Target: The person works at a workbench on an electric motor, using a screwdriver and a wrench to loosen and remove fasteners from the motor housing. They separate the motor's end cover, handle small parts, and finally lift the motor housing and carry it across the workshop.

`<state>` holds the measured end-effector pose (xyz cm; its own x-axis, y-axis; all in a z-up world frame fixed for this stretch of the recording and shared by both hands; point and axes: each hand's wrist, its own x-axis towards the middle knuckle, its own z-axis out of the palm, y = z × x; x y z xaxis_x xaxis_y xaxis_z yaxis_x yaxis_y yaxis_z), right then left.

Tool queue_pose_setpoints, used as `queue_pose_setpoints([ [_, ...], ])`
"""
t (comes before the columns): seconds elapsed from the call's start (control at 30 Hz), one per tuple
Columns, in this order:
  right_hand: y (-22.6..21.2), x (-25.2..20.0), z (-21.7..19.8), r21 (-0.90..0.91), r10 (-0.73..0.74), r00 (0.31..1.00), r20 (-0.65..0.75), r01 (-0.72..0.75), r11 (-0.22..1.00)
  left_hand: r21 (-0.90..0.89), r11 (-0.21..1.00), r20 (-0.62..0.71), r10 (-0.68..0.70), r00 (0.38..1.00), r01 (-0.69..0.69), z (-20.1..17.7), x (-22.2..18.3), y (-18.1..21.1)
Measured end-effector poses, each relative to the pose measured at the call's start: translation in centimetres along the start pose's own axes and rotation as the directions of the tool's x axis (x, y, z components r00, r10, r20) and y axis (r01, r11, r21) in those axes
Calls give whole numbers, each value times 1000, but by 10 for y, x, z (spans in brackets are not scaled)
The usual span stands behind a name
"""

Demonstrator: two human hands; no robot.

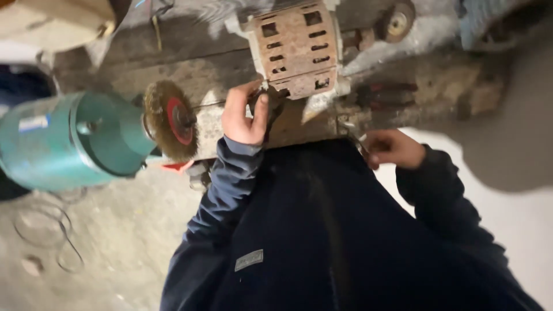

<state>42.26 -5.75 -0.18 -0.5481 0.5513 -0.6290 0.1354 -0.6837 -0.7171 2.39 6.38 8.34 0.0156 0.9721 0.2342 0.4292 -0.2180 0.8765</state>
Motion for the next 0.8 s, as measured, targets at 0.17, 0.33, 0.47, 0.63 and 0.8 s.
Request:
queue_pose_setpoints([
  [0.17,-75,-1,-20,49,-319,932,174,315,948,20,992,-89,-124,988,126,9,-3,-1],
  [0.33,-166,15,-2,-546,-471,882,18,403,734,64,998,-63,-21,998,25,6,2,6],
  [0.47,-191,22,-10,-785,-634,755,-170,285,550,105,992,-17,-62,998,64,6,-2,3],
  [0.63,-207,37,-4,-589,-720,625,-300,473,655,63,994,-110,-77,991,84,17,-12,0],
  [0.8,-210,50,-1,-544,-610,779,-142,454,706,108,994,-124,3,992,11,17,-12,-9],
])
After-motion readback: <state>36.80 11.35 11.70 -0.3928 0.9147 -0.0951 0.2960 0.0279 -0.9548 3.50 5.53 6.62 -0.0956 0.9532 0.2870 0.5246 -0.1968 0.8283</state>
